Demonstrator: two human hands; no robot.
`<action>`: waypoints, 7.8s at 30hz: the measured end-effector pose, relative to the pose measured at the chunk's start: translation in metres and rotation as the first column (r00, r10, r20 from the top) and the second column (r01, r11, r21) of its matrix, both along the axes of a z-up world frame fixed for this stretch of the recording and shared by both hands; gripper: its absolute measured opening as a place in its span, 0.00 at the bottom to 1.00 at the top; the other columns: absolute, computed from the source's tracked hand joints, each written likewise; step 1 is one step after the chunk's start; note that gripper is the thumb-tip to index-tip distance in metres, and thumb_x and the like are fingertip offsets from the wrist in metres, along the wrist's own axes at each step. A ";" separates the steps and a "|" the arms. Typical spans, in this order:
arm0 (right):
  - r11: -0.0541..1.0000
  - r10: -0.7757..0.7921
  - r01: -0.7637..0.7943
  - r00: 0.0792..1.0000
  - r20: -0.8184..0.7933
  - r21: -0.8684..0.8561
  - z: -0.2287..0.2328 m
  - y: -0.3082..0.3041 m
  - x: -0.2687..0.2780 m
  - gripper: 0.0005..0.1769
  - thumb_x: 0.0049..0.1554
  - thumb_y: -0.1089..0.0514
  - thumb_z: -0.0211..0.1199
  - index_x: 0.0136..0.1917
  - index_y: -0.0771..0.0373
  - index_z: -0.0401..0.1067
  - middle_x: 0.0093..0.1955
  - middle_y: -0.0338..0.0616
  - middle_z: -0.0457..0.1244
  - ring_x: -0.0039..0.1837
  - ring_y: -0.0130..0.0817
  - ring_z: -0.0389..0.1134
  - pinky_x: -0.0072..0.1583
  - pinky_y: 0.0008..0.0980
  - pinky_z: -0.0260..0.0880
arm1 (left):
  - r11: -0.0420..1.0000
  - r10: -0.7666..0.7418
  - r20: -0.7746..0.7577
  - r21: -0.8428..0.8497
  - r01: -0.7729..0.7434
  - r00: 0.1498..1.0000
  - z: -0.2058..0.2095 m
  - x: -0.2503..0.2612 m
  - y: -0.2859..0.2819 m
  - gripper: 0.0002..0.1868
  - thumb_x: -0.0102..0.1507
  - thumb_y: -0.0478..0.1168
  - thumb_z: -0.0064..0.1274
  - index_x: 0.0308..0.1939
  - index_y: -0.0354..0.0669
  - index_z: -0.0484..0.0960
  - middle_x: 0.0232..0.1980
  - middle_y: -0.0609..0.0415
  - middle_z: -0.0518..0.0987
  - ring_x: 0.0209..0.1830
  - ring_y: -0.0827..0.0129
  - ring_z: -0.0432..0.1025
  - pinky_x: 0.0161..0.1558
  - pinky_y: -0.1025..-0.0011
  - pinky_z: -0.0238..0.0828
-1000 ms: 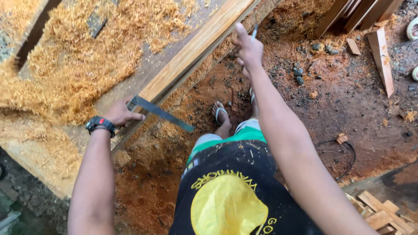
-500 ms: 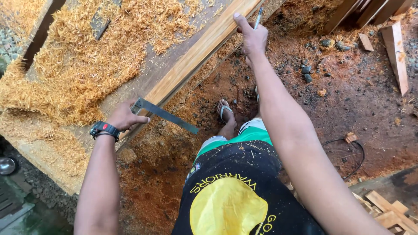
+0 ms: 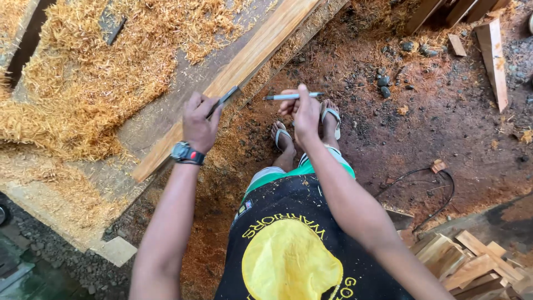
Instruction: Measuring and marking wood pieces using a try square and pen for assembly
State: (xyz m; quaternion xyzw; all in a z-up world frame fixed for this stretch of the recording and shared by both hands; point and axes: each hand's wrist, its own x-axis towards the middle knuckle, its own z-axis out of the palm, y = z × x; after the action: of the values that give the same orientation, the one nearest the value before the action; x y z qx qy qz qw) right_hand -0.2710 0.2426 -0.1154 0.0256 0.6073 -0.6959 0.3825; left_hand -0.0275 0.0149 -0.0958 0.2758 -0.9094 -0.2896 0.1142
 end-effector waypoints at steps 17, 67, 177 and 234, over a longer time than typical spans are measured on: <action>0.972 -0.166 0.163 0.986 -0.006 -0.168 0.009 -0.048 0.053 0.15 0.72 0.64 0.74 0.68 0.75 0.80 0.56 0.62 0.80 0.53 0.39 0.86 0.59 0.36 0.91 | 0.986 0.030 -0.215 -0.153 -0.064 0.976 -0.034 -0.010 0.006 0.10 0.86 0.48 0.66 0.67 0.54 0.96 0.45 0.56 0.68 0.46 0.50 0.73 0.56 0.53 0.77; 0.960 -0.210 0.221 0.975 0.080 -0.174 -0.015 -0.057 0.048 0.10 0.71 0.62 0.77 0.62 0.67 0.82 0.52 0.60 0.81 0.51 0.37 0.86 0.54 0.29 0.90 | 0.989 0.043 -0.201 -0.130 -0.070 0.979 -0.022 -0.018 0.011 0.10 0.86 0.44 0.65 0.66 0.47 0.97 0.46 0.55 0.67 0.50 0.53 0.73 0.59 0.54 0.75; 0.969 -0.221 0.223 0.975 0.037 -0.107 0.012 -0.036 -0.039 0.15 0.78 0.55 0.67 0.72 0.65 0.81 0.57 0.55 0.83 0.54 0.29 0.85 0.51 0.21 0.84 | 0.997 0.015 -0.081 -0.071 -0.021 0.997 0.024 -0.089 0.039 0.12 0.90 0.46 0.52 0.63 0.48 0.89 0.50 0.56 0.71 0.50 0.60 0.72 0.56 0.55 0.74; 0.962 -0.228 0.211 0.970 0.085 0.172 0.000 -0.085 -0.152 0.68 0.59 0.37 0.93 0.91 0.80 0.59 0.61 0.58 0.74 0.61 0.42 0.82 0.62 0.47 0.88 | 0.911 0.063 0.819 0.187 -0.368 0.571 0.149 0.039 0.039 0.21 0.83 0.65 0.50 0.55 0.58 0.89 0.43 0.37 0.92 0.56 0.32 0.90 0.53 0.40 0.85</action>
State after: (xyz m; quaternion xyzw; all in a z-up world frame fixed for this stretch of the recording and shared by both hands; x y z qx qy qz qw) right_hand -0.4226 0.1572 -0.1157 0.1599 0.6343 -0.6802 0.3308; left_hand 0.0111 0.0539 0.0535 0.5013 -0.7580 -0.2702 -0.3181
